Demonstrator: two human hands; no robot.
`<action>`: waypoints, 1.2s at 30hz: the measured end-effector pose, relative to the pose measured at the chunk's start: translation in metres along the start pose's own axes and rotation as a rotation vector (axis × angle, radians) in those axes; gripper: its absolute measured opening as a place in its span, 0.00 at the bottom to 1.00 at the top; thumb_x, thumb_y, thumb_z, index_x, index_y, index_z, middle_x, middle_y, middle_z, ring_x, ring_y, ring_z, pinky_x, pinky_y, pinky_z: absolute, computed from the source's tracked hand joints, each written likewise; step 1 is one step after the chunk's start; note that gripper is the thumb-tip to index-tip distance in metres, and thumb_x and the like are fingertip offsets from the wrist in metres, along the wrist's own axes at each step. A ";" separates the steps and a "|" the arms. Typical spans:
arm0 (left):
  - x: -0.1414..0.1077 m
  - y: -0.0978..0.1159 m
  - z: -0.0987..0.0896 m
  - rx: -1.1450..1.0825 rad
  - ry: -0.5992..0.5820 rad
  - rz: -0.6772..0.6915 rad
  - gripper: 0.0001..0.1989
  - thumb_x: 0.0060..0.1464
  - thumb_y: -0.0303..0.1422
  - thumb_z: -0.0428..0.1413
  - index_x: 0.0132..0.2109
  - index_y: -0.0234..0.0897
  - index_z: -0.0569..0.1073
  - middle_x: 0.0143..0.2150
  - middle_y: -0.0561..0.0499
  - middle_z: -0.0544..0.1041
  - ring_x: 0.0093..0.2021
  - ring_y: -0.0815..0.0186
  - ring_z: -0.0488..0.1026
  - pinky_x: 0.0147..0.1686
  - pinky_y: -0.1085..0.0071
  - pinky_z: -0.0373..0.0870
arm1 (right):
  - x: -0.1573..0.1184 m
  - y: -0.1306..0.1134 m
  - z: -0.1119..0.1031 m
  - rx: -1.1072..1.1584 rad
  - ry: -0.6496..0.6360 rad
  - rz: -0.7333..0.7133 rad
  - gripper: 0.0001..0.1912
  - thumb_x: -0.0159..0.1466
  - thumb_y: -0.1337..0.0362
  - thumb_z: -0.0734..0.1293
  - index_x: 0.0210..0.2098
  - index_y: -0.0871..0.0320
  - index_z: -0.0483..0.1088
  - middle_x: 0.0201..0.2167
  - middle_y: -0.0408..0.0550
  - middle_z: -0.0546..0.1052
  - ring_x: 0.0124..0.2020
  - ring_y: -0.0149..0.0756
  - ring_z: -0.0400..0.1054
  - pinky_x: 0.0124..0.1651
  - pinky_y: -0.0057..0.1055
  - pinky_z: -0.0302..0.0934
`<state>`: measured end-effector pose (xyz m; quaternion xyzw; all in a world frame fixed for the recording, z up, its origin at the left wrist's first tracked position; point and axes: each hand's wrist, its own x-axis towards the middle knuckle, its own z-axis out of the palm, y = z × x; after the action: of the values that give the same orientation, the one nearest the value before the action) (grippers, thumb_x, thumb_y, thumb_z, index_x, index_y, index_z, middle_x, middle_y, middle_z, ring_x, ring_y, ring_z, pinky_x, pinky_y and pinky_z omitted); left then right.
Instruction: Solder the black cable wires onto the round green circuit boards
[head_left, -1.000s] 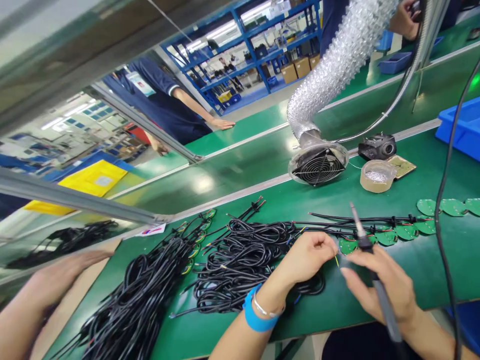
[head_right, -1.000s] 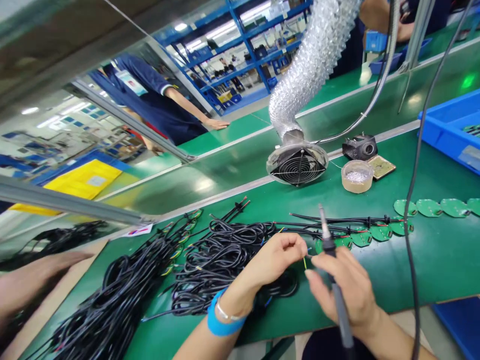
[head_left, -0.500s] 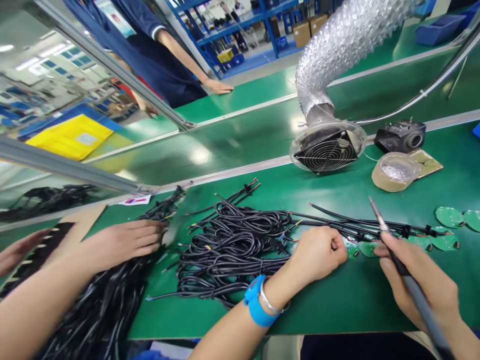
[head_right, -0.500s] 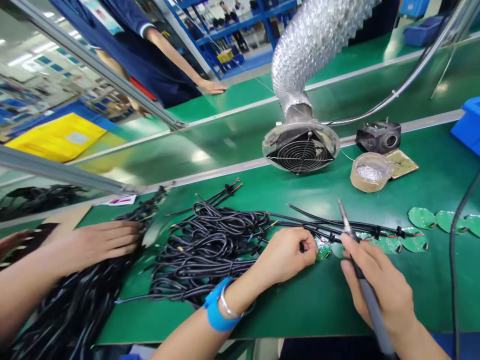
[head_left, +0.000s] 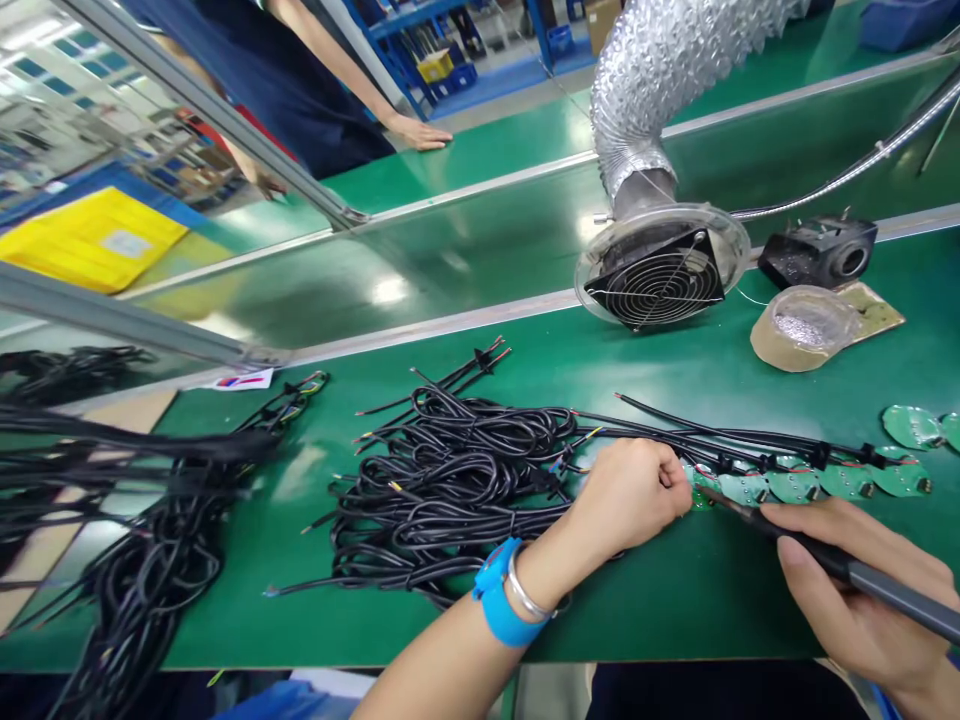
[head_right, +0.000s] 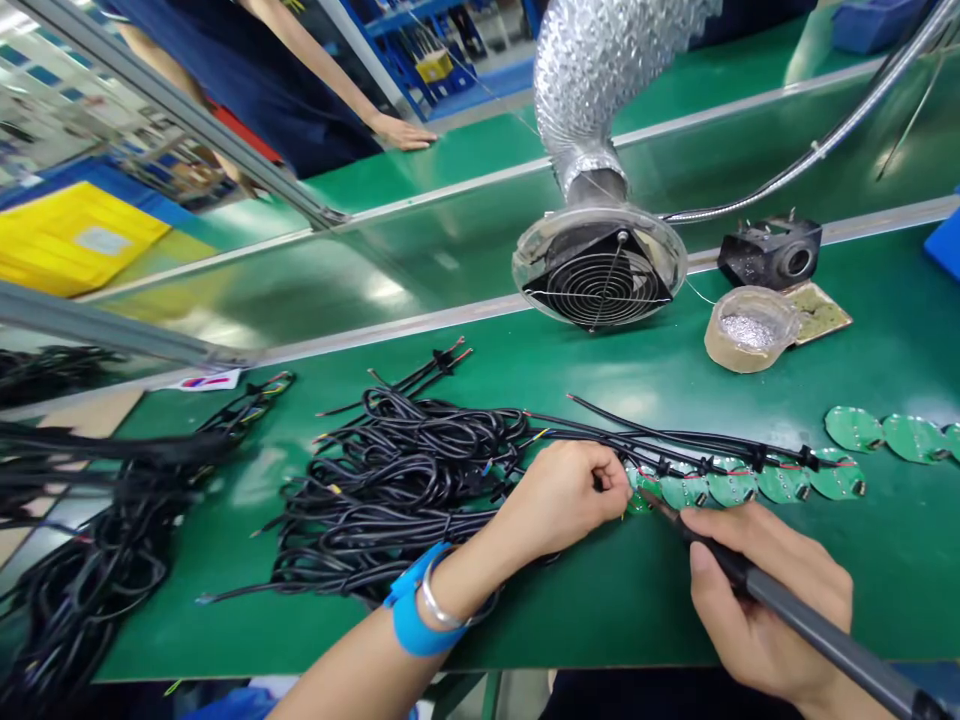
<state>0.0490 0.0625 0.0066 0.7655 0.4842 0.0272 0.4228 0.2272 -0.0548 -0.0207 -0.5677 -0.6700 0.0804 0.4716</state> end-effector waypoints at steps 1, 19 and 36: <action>0.000 0.000 0.000 0.009 -0.002 0.008 0.06 0.45 0.25 0.56 0.24 0.38 0.75 0.25 0.57 0.78 0.28 0.69 0.73 0.31 0.74 0.64 | -0.001 0.000 0.000 -0.005 0.005 -0.001 0.09 0.64 0.71 0.67 0.43 0.56 0.75 0.32 0.44 0.77 0.28 0.29 0.72 0.30 0.24 0.67; 0.004 0.010 0.000 0.195 -0.005 -0.012 0.06 0.44 0.27 0.54 0.24 0.39 0.75 0.25 0.54 0.79 0.28 0.64 0.74 0.32 0.70 0.65 | 0.001 -0.011 0.001 -0.101 -0.003 -0.223 0.10 0.62 0.73 0.66 0.43 0.59 0.73 0.30 0.43 0.77 0.29 0.30 0.73 0.35 0.28 0.69; -0.004 0.004 -0.001 0.287 0.017 0.119 0.05 0.53 0.28 0.56 0.32 0.38 0.76 0.32 0.53 0.79 0.34 0.63 0.75 0.36 0.70 0.67 | 0.013 -0.022 0.003 -0.069 -0.014 -0.148 0.07 0.63 0.73 0.64 0.39 0.60 0.73 0.25 0.43 0.74 0.23 0.26 0.69 0.26 0.23 0.64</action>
<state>0.0489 0.0593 0.0116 0.8452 0.4405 -0.0110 0.3025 0.2115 -0.0501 -0.0006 -0.5319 -0.7157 0.0259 0.4518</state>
